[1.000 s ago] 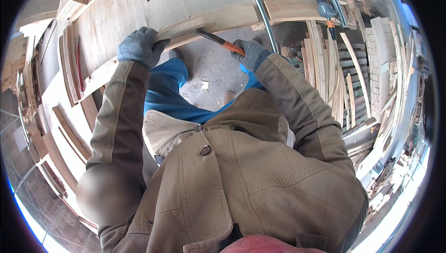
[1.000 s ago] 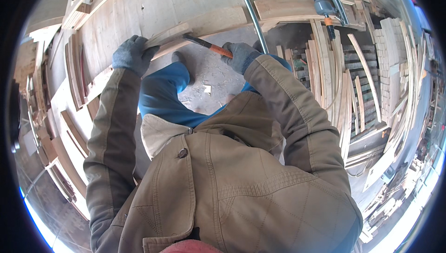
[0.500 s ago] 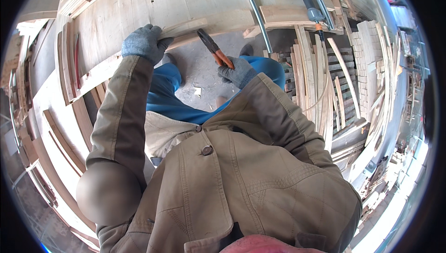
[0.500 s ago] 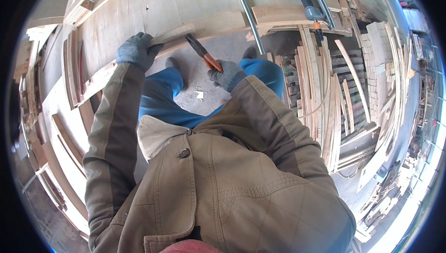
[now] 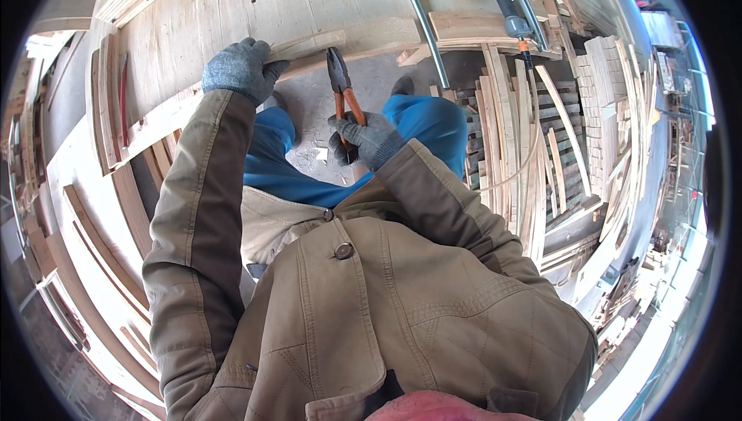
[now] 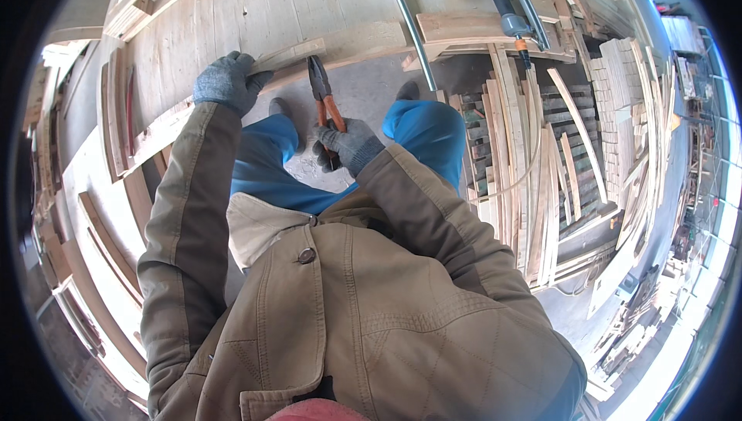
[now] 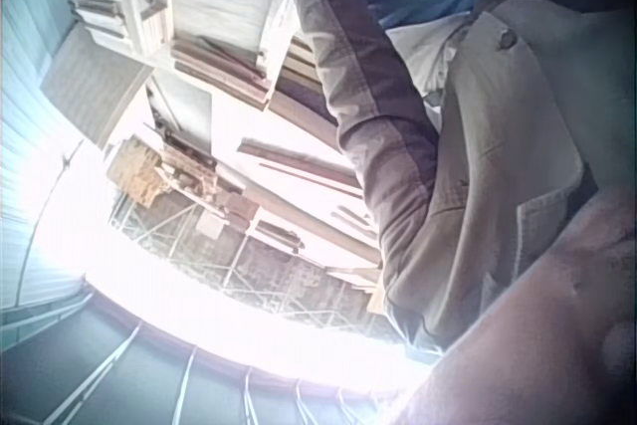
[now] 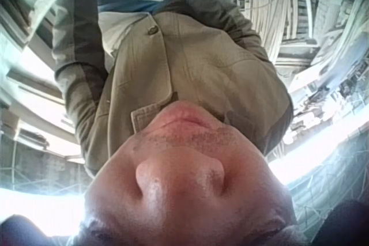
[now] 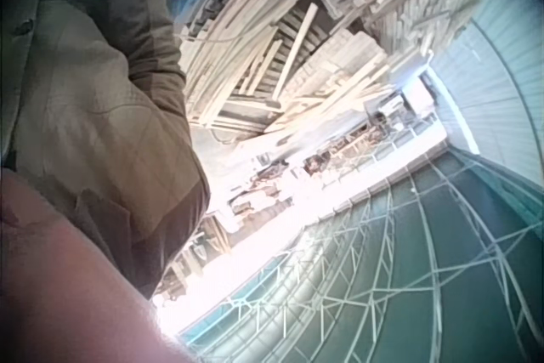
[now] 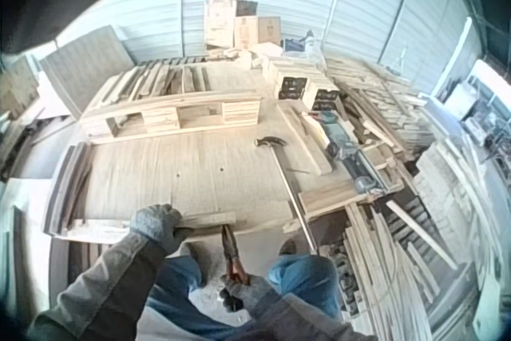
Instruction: The person uses pliers to pull nails from a small wooden plank on a workbench. They repeatedly grip and extract nails, then set the plank aside and pick up another piece to continue the process.
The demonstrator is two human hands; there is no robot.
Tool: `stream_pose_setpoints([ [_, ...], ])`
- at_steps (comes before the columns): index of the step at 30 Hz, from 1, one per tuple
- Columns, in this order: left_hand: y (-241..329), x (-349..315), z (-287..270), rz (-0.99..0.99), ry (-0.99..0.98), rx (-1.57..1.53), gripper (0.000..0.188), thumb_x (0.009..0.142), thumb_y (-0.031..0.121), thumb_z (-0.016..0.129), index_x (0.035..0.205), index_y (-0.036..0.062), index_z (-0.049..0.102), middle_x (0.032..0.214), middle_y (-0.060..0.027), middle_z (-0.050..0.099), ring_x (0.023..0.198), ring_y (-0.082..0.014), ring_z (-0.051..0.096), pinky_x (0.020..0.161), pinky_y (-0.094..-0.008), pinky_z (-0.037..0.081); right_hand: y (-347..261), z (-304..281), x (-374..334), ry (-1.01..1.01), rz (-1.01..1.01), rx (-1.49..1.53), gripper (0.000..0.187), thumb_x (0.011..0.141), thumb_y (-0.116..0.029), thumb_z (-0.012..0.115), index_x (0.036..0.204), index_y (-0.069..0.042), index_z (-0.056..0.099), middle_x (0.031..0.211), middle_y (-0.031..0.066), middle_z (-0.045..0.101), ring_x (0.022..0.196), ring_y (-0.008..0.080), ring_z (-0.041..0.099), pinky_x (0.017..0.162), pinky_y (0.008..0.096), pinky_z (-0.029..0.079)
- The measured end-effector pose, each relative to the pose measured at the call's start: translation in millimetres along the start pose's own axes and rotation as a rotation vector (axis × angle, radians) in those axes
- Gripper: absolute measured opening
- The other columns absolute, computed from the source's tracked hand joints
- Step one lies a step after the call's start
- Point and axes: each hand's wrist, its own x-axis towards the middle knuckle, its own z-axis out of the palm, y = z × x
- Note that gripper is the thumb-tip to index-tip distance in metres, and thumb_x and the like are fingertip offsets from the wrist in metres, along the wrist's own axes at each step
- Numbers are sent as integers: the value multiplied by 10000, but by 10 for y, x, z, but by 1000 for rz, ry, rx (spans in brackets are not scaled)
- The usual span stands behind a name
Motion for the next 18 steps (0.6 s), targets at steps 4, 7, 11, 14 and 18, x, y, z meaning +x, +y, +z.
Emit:
stream_pose_setpoints([
  [4,5,-9,-15,-2,-5,-3,494,985,593,639,1112,126,737,1116,-166,721,1062,-367,718,907,-502,589,18,38,17,11,-13,90,289,1034,-247,709,1085,35,671,758,110,695,551,195,642,503,339,548],
  [7,15,-18,-20,-5,3,-10,489,982,589,644,1105,125,736,1118,-162,718,1066,-365,714,908,-500,586,0,-23,29,22,-15,41,275,1038,-229,698,1107,38,699,726,91,670,515,183,608,475,324,511],
  [11,8,-32,-11,6,33,-23,478,974,578,659,1090,121,736,1103,-159,715,1053,-367,711,898,-501,584,-48,-163,39,14,-22,-39,274,1040,-225,692,1130,32,719,711,71,648,498,158,572,458,302,464],
  [14,-6,-35,4,25,49,-28,467,971,569,668,1076,119,738,1083,-157,714,1035,-371,711,886,-506,582,-76,-263,88,33,-64,-193,270,1033,-229,704,1127,24,719,705,59,647,481,143,552,450,293,451],
  [18,-11,-22,22,47,85,-36,464,969,564,672,1052,112,736,1060,-154,715,1017,-377,710,875,-511,579,-99,-448,171,50,-101,-277,243,1021,-220,723,1102,9,712,697,37,637,480,122,531,447,294,432],
])
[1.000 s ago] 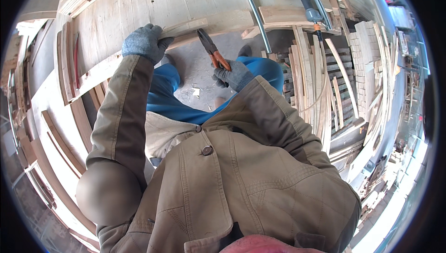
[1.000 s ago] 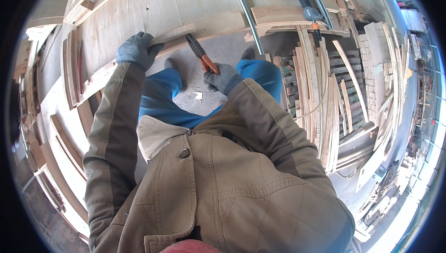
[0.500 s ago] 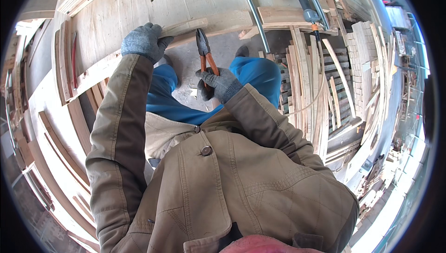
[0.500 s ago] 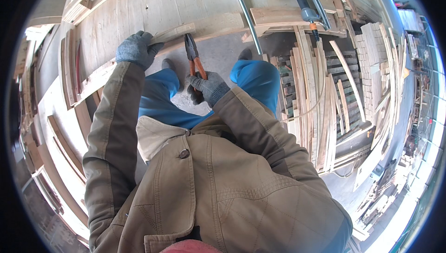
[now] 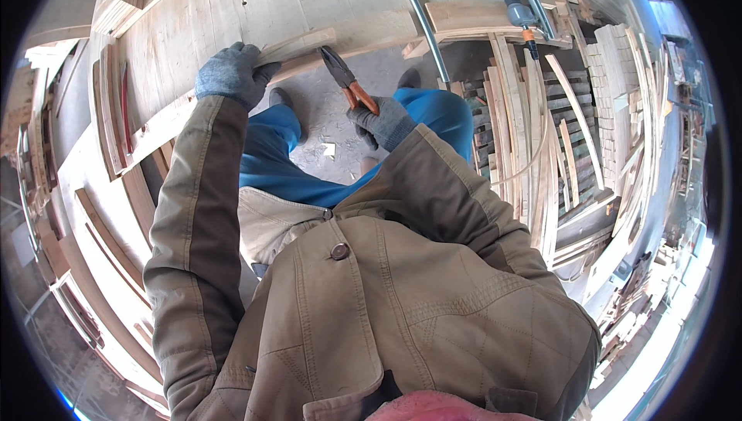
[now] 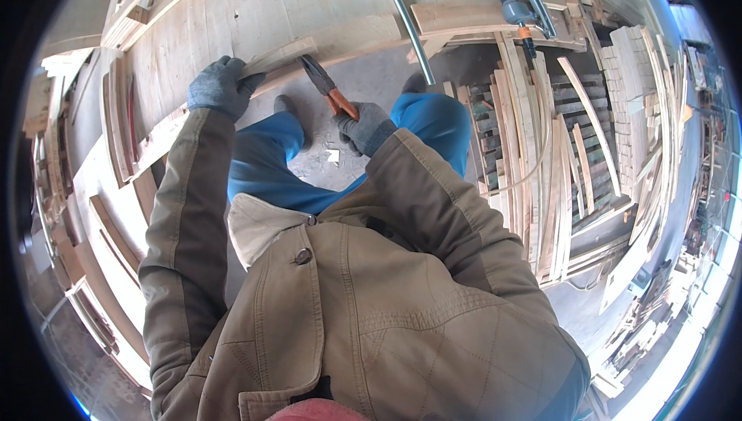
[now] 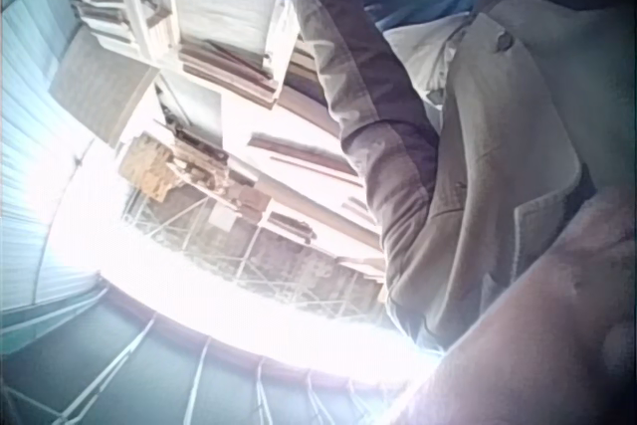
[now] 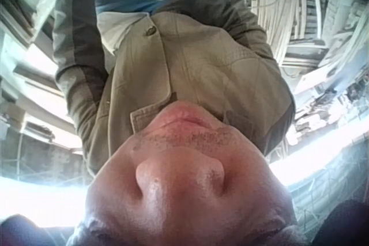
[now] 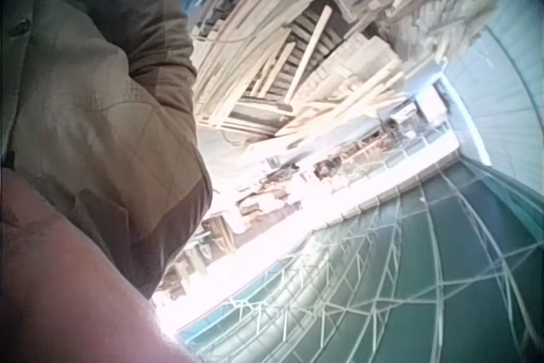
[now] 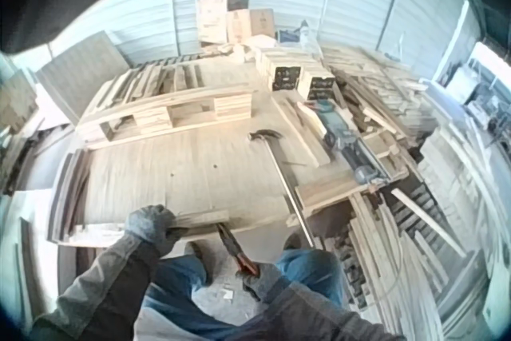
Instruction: The person uses pliers to pull nails from a small wooden plank on a workbench. They repeatedly grip and extract nails, then set the plank aside and pick up another piece to continue the process.
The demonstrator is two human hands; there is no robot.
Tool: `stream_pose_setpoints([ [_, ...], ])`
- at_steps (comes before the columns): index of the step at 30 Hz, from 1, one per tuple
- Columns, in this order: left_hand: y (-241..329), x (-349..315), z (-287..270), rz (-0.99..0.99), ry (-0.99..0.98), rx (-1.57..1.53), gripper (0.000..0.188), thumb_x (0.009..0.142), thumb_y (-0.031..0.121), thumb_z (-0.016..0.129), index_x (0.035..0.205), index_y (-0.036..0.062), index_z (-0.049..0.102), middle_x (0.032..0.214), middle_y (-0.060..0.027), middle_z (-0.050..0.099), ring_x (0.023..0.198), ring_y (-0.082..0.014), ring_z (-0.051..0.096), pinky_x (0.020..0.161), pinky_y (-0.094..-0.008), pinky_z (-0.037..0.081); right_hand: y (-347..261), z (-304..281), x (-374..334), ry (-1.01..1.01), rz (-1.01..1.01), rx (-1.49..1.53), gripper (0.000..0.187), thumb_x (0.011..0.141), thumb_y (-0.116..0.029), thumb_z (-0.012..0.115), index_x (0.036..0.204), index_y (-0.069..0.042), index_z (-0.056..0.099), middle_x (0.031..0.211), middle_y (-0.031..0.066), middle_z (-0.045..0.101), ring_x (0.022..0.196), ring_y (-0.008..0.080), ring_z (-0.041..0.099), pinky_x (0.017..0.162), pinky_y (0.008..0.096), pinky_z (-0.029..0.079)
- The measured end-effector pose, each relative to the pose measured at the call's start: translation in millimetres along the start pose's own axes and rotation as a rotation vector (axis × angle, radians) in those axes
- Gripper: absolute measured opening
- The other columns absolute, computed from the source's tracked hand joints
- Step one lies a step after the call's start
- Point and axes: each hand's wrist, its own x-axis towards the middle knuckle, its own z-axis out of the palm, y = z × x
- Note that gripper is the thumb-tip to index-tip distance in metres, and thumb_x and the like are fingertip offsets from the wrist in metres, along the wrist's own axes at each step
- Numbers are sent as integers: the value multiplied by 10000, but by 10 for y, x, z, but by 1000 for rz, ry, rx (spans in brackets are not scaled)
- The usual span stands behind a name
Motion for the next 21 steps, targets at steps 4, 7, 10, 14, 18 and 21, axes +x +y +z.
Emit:
stream_pose_setpoints([
  [4,-5,4,-5,-9,-11,15,474,968,571,669,1038,107,731,1057,-153,715,1014,-380,709,874,-512,577,-35,-255,135,180,-192,-578,274,986,-294,730,1104,-46,720,806,177,731,680,331,713,641,421,544],
  [7,1,18,2,-14,-24,26,475,968,573,667,1035,107,729,1060,-154,714,1015,-382,708,872,-514,576,-62,-432,92,150,-206,-658,325,966,-355,740,1103,-60,729,876,224,735,811,397,726,731,448,546],
  [10,-4,12,6,-4,-12,14,471,970,571,663,1036,110,728,1057,-158,714,1015,-383,708,871,-514,576,-33,-450,13,126,-192,-643,320,970,-349,742,1105,-59,728,876,215,736,791,388,722,728,444,546],
  [14,-13,15,9,-4,-18,10,467,974,569,656,1045,113,730,1058,-160,714,1013,-384,709,873,-515,576,75,-340,-155,76,-156,-525,294,975,-304,749,1117,-47,724,871,174,741,745,302,718,716,416,548],
  [18,-12,-1,-1,-8,-18,19,466,978,568,649,1070,119,733,1073,-157,716,1021,-380,710,882,-514,578,93,-206,-333,18,-115,-400,275,966,-241,756,1151,-41,717,841,121,732,728,194,702,706,361,554],
  [21,0,-9,-2,-27,-17,23,452,977,560,655,1086,128,734,1084,-152,719,1037,-370,713,893,-508,583,29,-129,-433,-12,-73,-361,285,957,-205,759,1178,-32,710,857,107,736,758,182,703,724,349,563],
])
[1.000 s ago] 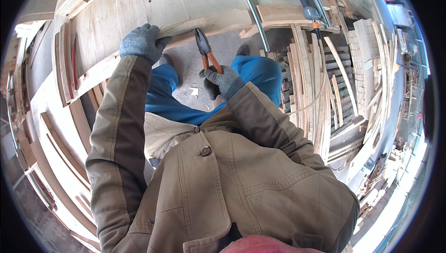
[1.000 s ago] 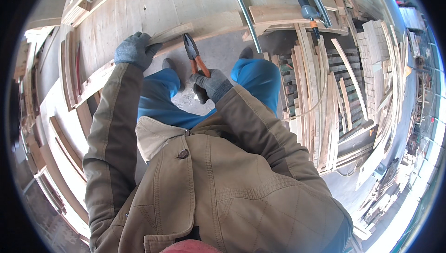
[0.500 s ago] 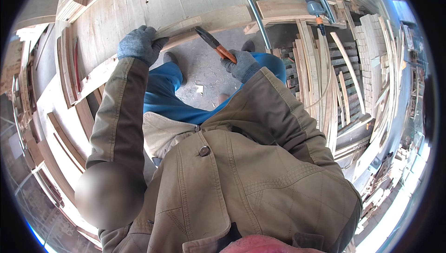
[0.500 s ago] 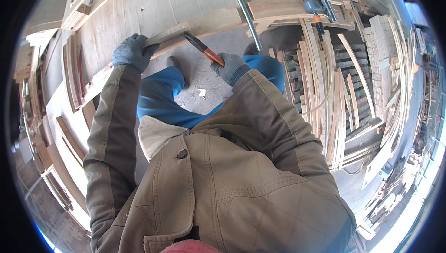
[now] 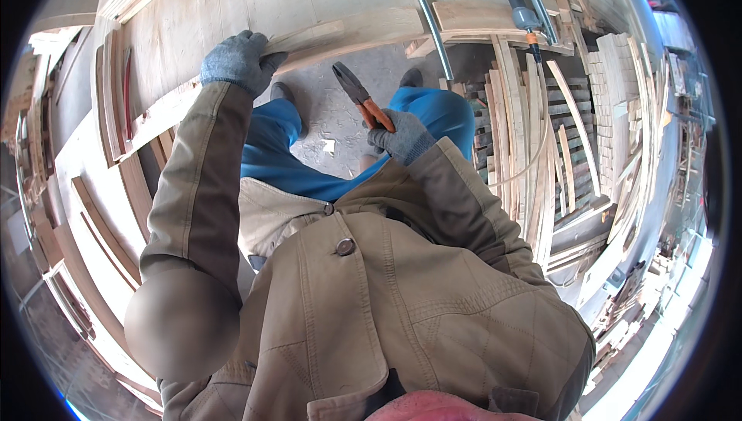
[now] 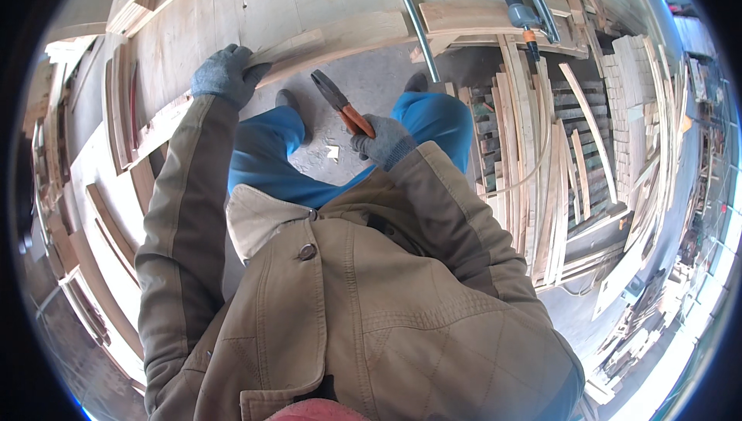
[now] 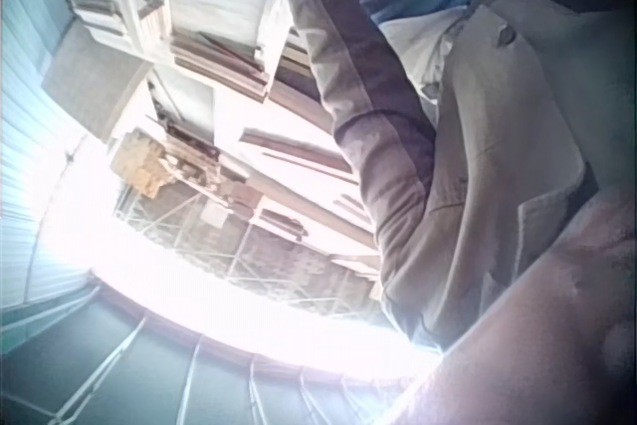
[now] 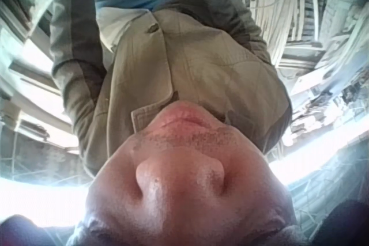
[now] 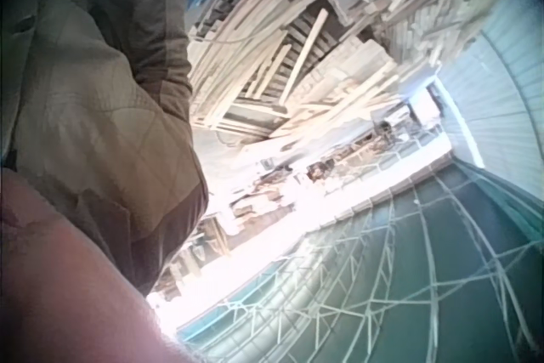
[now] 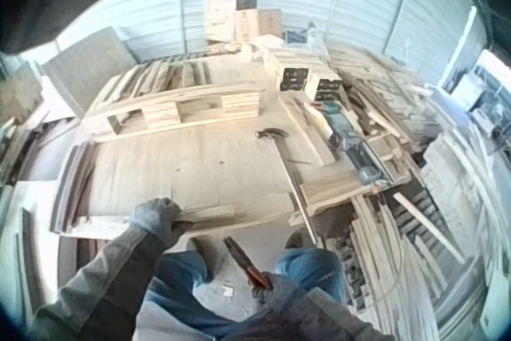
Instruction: The person uses pliers to pull nails from a small wooden plank on a workbench. They repeatedly grip and extract nails, then set the plank aside and pick up another piece to continue the process.
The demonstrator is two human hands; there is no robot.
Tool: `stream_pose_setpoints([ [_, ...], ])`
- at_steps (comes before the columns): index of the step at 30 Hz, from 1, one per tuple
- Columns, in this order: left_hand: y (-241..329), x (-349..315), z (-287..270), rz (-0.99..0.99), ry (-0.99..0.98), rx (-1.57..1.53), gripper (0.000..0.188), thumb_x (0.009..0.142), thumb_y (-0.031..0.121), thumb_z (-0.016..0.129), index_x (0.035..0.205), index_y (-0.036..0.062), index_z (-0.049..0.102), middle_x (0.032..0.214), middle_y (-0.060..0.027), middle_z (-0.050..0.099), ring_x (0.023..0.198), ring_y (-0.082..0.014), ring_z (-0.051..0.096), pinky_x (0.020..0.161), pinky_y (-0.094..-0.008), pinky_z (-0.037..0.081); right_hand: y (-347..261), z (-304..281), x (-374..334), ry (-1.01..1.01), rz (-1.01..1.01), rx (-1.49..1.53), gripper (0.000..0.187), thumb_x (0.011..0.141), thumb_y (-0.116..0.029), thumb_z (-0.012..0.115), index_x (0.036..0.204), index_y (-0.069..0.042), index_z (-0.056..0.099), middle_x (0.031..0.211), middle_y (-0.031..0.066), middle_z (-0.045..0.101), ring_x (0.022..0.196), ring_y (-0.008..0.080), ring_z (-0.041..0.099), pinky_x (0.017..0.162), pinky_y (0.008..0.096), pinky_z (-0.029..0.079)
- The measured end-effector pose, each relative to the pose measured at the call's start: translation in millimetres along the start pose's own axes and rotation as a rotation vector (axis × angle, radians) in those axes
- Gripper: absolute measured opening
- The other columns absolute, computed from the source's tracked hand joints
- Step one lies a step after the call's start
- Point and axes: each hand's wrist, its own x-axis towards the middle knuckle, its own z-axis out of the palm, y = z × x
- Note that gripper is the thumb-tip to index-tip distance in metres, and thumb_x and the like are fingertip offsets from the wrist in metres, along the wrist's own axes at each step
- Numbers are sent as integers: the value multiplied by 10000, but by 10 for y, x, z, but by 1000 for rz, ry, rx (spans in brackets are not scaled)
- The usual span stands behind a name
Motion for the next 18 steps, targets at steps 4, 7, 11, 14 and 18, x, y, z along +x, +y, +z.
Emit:
stream_pose_setpoints([
  [4,-2,5,22,-18,-5,0,453,967,565,666,1102,139,736,1101,-144,723,1058,-359,716,907,-499,588,-59,21,-69,87,-68,-376,331,957,-184,737,1241,-20,693,999,170,762,905,325,731,814,418,581],
  [7,-20,-9,62,-14,25,-13,445,958,561,677,1088,140,738,1087,-144,722,1041,-368,714,893,-505,583,-29,49,-65,183,-195,-659,370,952,-194,721,1277,-23,681,1093,220,746,1010,416,711,868,455,573],
  [11,-48,0,100,-7,62,-43,422,947,540,699,1053,133,738,1052,-149,715,999,-391,710,861,-517,572,39,19,-77,205,-94,-614,392,939,-199,733,1288,-29,679,1154,240,726,1065,440,689,898,467,563],
  [14,-39,6,109,-7,57,-41,424,945,540,702,1055,132,738,1059,-147,716,999,-388,713,863,-518,574,68,4,-63,163,-138,-624,347,950,-174,743,1264,-39,687,1088,192,750,998,365,728,867,429,575],
  [18,-35,-15,79,-5,65,-69,420,945,535,705,1054,131,738,1059,-149,716,1004,-384,714,869,-520,573,50,26,10,44,154,-83,268,971,-136,744,1201,-16,678,999,112,733,904,225,728,802,351,582],
])
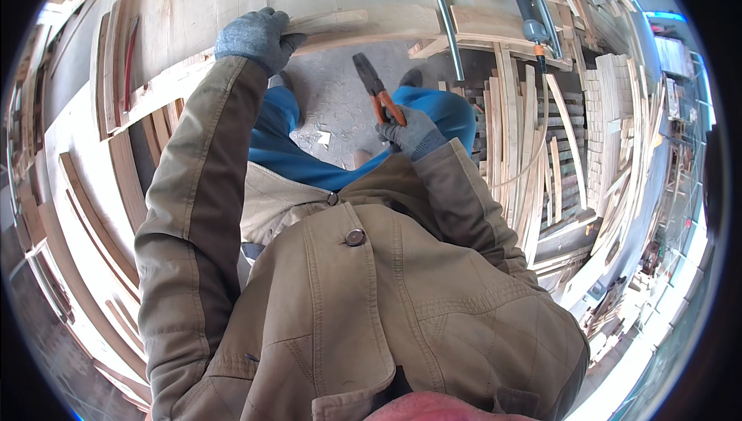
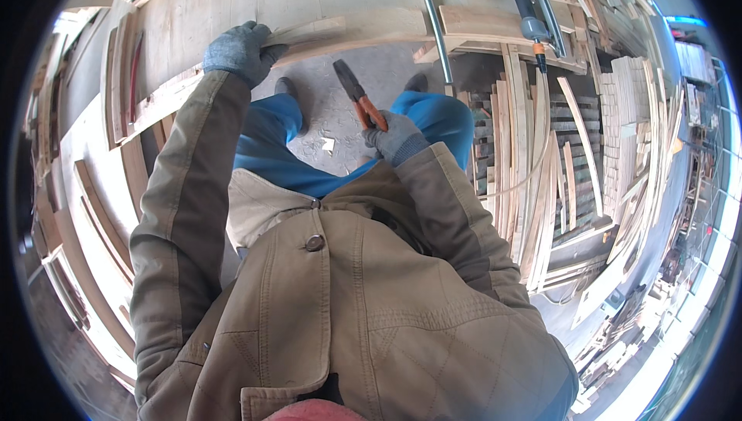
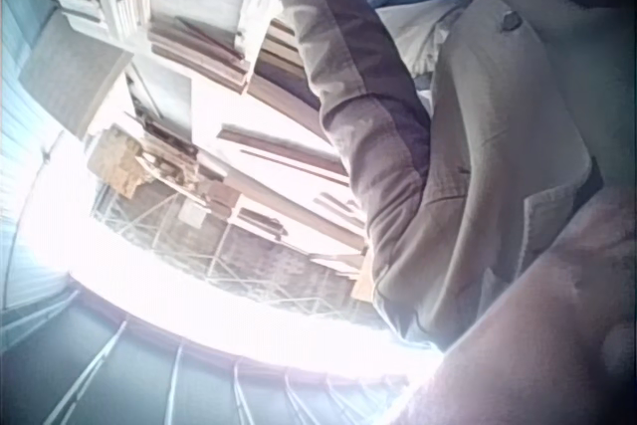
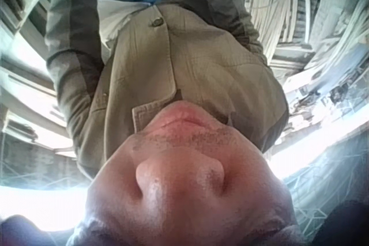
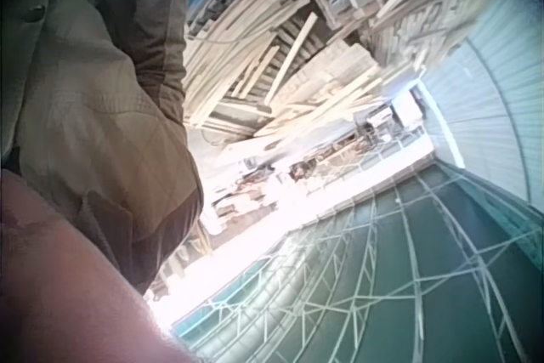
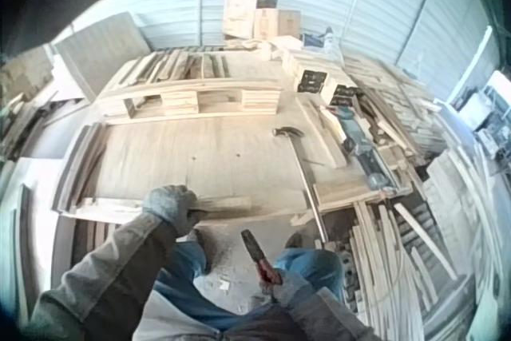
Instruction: The person uses pliers to pull nails from a small wooden plank on a workbench. They repeatedly grip and extract nails, then set the plank aside and pick up another piece to continue the process.
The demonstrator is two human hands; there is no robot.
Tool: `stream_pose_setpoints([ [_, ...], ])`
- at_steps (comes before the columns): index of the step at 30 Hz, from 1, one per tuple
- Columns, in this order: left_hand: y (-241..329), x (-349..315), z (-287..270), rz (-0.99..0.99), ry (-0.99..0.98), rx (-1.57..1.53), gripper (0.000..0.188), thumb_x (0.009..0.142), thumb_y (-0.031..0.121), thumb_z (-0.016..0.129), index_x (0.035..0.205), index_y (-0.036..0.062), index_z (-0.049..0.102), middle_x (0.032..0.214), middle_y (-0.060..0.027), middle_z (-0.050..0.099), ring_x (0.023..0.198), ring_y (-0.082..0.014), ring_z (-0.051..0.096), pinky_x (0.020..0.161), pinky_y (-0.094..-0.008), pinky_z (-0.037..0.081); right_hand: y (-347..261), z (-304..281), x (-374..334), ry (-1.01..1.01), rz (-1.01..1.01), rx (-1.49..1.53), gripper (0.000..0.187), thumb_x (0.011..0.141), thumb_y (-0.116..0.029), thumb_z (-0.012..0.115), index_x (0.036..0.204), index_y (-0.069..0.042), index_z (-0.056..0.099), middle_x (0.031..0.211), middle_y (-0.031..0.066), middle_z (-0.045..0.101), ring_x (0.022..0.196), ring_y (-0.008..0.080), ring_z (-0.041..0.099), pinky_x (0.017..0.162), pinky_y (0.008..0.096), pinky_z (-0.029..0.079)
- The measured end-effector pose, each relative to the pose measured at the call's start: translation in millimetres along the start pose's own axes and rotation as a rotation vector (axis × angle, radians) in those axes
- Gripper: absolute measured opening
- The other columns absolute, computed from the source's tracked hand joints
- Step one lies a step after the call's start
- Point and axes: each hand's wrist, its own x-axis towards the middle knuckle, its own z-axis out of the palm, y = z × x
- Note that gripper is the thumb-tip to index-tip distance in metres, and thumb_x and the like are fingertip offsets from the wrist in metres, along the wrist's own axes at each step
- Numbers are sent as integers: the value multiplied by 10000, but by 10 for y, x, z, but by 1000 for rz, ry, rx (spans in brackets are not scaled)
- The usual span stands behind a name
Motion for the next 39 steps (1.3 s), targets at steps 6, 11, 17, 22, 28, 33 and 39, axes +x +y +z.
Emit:
stream_pose_setpoints([
  [6,31,8,-17,-26,-28,33,411,945,522,711,1061,129,738,1062,-146,717,1004,-382,715,871,-520,576,-124,67,108,37,120,327,255,973,-125,737,1169,22,667,957,108,723,823,181,714,664,319,601],
  [11,31,4,-44,-17,-33,26,423,945,527,710,1079,127,741,1063,-151,718,1008,-384,715,875,-519,576,-75,124,231,45,139,254,240,958,-131,733,1122,41,692,864,115,722,750,183,732,578,323,600],
  [17,40,28,-63,-35,-103,65,484,966,567,674,1140,122,745,1131,-153,730,1059,-365,724,919,-496,590,137,139,270,-17,198,259,230,936,-141,745,1068,43,709,822,117,732,670,198,714,577,329,599],
  [22,26,24,-34,-19,-43,29,435,944,534,710,1065,117,733,1059,-158,714,1006,-392,713,873,-521,572,150,73,193,-67,157,312,235,945,-142,739,1086,44,707,843,122,739,714,208,731,601,323,600],
  [28,-13,-8,6,0,12,5,424,947,535,706,1048,124,730,1050,-153,713,985,-392,712,863,-523,571,64,59,3,-229,82,487,294,981,-177,735,1188,28,694,953,131,755,826,221,741,705,345,609],
  [33,-14,1,39,21,25,19,416,949,531,704,1047,127,730,1041,-150,712,983,-390,709,845,-527,571,-3,118,-9,-335,168,779,335,995,-200,727,1252,11,686,1036,136,761,920,237,742,758,332,592],
  [39,-17,18,56,4,4,33,432,945,542,703,1049,124,731,1035,-157,712,991,-392,708,850,-525,571,28,191,-40,-474,41,727,426,980,-293,752,1248,30,681,1013,136,760,890,228,748,709,318,626],
])
